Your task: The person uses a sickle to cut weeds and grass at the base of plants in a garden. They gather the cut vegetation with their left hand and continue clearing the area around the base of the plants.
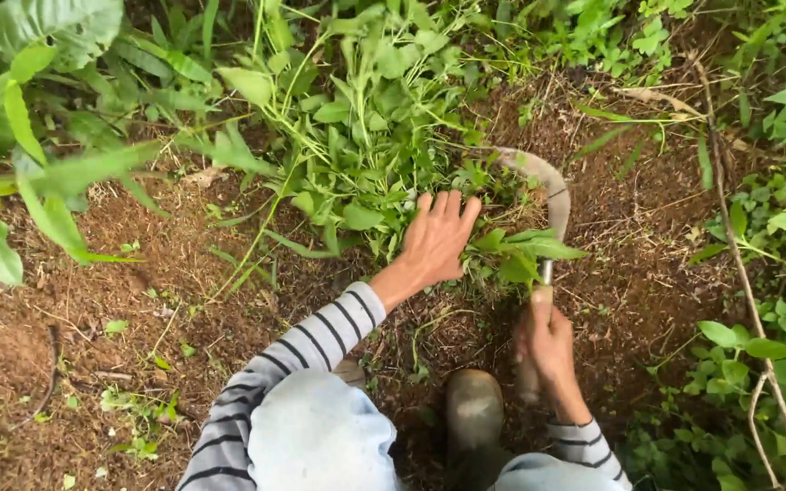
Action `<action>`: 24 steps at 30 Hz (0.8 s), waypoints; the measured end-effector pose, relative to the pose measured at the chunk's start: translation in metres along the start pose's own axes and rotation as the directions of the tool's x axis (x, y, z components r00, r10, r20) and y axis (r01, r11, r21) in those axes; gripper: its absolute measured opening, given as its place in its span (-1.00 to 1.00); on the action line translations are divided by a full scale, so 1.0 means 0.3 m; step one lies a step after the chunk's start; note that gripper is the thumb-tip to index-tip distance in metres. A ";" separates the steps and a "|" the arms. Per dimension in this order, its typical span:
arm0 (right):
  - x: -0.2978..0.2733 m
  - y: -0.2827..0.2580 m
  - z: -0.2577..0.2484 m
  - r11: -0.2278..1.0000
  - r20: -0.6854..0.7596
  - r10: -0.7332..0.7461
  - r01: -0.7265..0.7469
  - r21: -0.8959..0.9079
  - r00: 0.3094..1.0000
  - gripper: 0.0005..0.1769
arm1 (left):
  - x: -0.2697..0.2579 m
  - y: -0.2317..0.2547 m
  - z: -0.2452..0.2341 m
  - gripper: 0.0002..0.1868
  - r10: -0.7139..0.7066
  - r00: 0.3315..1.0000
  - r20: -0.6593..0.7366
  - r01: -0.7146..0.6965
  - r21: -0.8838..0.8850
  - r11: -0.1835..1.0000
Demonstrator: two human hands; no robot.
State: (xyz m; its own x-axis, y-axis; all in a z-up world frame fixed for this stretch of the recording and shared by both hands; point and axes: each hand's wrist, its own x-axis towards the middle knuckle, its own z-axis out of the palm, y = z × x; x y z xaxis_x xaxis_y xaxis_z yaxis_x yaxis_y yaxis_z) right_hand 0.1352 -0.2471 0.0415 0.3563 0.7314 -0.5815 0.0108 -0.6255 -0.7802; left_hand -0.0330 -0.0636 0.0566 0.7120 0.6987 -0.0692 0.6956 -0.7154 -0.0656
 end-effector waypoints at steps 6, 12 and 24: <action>0.023 -0.143 0.000 0.989 -0.101 -0.143 0.139 -0.045 0.984 -0.22 | 0.001 0.025 0.040 0.09 -0.043 0.999 -0.016 0.043 -0.015 0.999; 0.041 -0.001 -0.003 0.978 0.096 -0.030 0.050 -0.202 0.995 -0.29 | -0.021 0.023 0.142 0.23 -0.044 0.999 -0.015 0.044 0.001 0.999; 0.190 -0.402 0.033 0.955 0.085 0.058 -0.030 -0.295 0.995 -0.28 | 0.005 0.011 0.014 0.25 -0.025 0.999 -0.024 0.024 -0.043 0.999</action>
State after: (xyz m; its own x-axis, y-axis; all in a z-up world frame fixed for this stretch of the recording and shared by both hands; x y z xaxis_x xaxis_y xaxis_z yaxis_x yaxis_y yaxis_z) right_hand 0.1450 -0.1273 0.1002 0.2756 0.7144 -0.6432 0.2750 -0.6998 -0.6593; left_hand -0.0299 -0.0649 0.0522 0.6966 0.7162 -0.0434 0.7159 -0.6978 -0.0245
